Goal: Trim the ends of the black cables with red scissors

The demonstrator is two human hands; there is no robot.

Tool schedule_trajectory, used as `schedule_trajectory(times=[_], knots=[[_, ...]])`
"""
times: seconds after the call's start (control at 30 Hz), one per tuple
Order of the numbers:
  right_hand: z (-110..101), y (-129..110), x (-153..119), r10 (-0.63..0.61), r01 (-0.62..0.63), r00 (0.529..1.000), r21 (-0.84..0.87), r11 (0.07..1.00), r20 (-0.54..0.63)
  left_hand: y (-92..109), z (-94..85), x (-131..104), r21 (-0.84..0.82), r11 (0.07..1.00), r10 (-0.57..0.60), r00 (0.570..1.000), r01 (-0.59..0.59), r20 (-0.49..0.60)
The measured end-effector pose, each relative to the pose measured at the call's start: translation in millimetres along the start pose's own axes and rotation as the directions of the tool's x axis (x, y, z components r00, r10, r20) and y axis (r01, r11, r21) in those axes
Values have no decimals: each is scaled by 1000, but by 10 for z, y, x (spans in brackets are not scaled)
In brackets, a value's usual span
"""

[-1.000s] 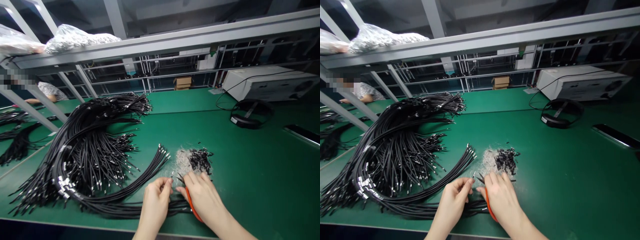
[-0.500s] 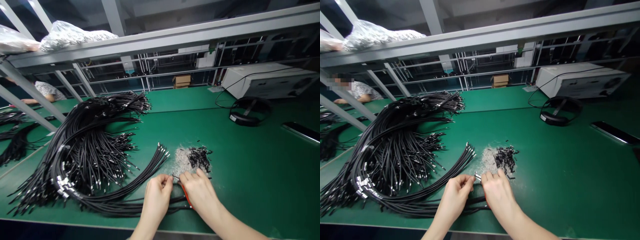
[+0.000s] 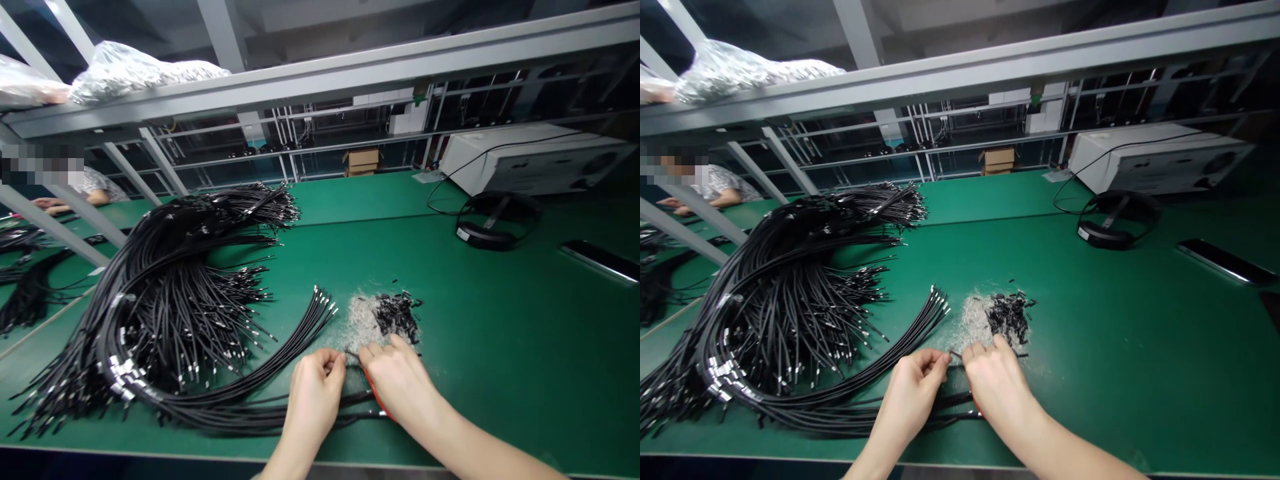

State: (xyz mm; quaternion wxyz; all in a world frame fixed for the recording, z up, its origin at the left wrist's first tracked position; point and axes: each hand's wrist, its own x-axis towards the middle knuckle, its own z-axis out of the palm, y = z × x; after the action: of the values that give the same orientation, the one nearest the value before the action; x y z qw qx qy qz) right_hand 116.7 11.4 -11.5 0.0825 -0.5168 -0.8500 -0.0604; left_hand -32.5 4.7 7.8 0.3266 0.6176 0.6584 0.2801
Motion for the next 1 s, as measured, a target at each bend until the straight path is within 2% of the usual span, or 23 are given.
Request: schedule_trajectory(times=[0.2,0.33,0.4,0.5,0.57,0.67,0.73,0.83,1.0], knots=[[-35,28,13,-14,12,999,38,999,51,1,36,2,21,1000,-2,1000,1,19],[-72,103,40,8,-26,991,138,990,132,-4,23,29,9,1000,19,998,-19,52],[-86,174,60,70,-96,986,177,979,148,-28,4,46,-26,999,30,996,-28,83],[-73,282,71,224,-242,968,195,950,108,-80,-33,50,-57,997,50,989,-42,143],[-51,314,58,275,-287,958,294,912,81,-101,-57,32,-57,996,84,982,-75,172],[-35,271,27,277,-259,959,562,786,55,-100,-85,-7,-72,990,129,975,-117,183],[-40,201,22,251,-219,966,723,655,66,-96,-89,-28,-99,988,134,974,-117,181],[-59,96,53,200,-193,973,871,452,112,-120,-72,-45,-185,979,121,979,-90,163],[-96,55,107,153,-213,970,962,174,187,-167,-62,-67,-424,900,-73,994,102,86]])
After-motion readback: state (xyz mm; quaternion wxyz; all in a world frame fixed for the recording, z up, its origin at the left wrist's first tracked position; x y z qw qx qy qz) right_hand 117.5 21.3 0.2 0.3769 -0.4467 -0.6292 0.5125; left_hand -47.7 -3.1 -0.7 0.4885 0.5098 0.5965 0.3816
